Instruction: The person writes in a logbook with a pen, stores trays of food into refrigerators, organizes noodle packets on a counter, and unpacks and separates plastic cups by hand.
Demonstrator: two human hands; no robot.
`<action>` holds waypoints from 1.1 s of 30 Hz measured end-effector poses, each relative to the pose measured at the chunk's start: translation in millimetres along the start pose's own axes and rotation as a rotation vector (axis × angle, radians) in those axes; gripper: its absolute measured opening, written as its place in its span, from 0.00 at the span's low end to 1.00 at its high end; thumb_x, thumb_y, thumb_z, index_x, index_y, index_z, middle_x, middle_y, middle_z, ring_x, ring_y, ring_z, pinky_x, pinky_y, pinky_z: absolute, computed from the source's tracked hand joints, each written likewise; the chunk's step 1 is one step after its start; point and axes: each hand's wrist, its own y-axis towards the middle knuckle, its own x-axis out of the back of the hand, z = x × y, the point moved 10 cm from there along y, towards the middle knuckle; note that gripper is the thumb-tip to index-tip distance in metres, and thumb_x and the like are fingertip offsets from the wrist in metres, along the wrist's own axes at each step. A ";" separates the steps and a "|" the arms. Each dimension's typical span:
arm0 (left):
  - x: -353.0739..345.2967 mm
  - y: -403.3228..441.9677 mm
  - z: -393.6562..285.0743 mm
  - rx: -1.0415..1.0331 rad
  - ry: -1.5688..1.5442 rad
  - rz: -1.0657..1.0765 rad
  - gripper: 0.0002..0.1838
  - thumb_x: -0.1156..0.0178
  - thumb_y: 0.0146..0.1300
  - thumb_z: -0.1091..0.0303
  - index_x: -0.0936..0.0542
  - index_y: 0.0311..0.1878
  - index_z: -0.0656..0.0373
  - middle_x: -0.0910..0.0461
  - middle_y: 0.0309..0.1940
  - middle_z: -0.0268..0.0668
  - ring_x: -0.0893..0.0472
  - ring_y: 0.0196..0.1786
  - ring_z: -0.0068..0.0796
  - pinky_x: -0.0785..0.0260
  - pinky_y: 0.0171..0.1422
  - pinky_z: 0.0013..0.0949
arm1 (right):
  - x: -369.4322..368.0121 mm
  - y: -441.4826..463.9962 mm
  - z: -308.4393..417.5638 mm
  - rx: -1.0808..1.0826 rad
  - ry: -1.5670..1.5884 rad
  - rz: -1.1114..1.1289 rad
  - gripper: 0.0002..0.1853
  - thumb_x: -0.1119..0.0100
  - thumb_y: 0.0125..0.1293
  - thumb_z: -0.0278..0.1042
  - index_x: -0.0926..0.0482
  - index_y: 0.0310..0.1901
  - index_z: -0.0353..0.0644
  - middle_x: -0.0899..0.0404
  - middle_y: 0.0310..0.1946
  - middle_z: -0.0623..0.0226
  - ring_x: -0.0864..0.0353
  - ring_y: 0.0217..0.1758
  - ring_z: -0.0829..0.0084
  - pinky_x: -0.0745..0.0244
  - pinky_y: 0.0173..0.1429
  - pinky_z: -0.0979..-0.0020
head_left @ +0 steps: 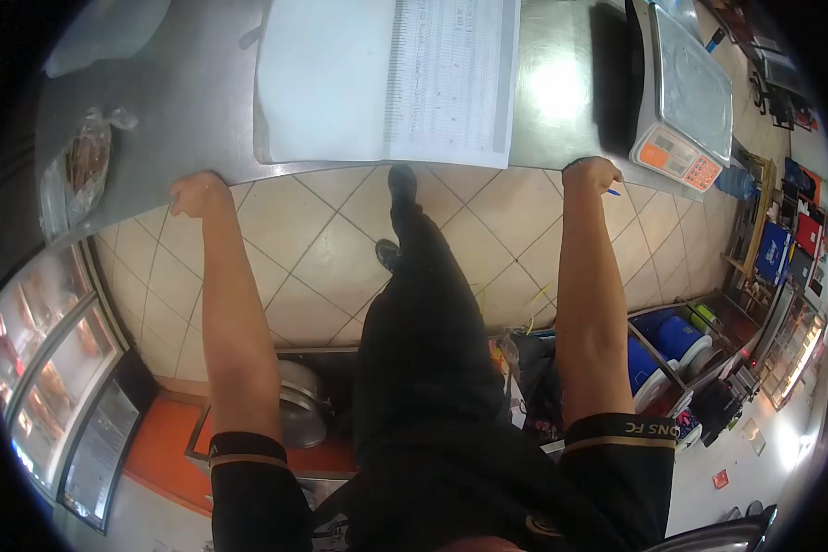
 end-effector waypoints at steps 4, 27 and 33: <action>-1.8 5.1 -0.5 -0.019 0.031 -0.042 0.26 0.58 0.73 0.52 0.39 0.58 0.68 0.22 0.46 0.64 0.18 0.45 0.62 0.22 0.45 0.57 | -7.1 2.0 -4.8 -0.038 0.088 0.042 0.32 0.62 0.77 0.49 0.45 0.73 0.33 0.27 0.65 0.53 0.23 0.64 0.57 0.30 0.69 0.56; -0.2 0.2 -6.0 -0.096 0.065 0.015 0.29 0.64 0.72 0.52 0.35 0.57 0.73 0.23 0.48 0.64 0.20 0.50 0.60 0.26 0.52 0.58 | 26.1 -85.9 14.5 -0.088 0.371 0.098 0.41 0.80 0.75 0.61 0.33 0.65 0.28 0.34 0.70 0.55 0.31 0.68 0.55 0.33 0.70 0.58; 3.3 -6.9 -10.7 -0.116 0.072 0.016 0.30 0.63 0.71 0.51 0.35 0.57 0.75 0.23 0.48 0.65 0.20 0.49 0.60 0.26 0.53 0.56 | 26.8 -82.8 10.3 -0.128 0.347 0.049 0.41 0.79 0.75 0.61 0.33 0.65 0.28 0.33 0.69 0.55 0.30 0.66 0.55 0.32 0.69 0.57</action>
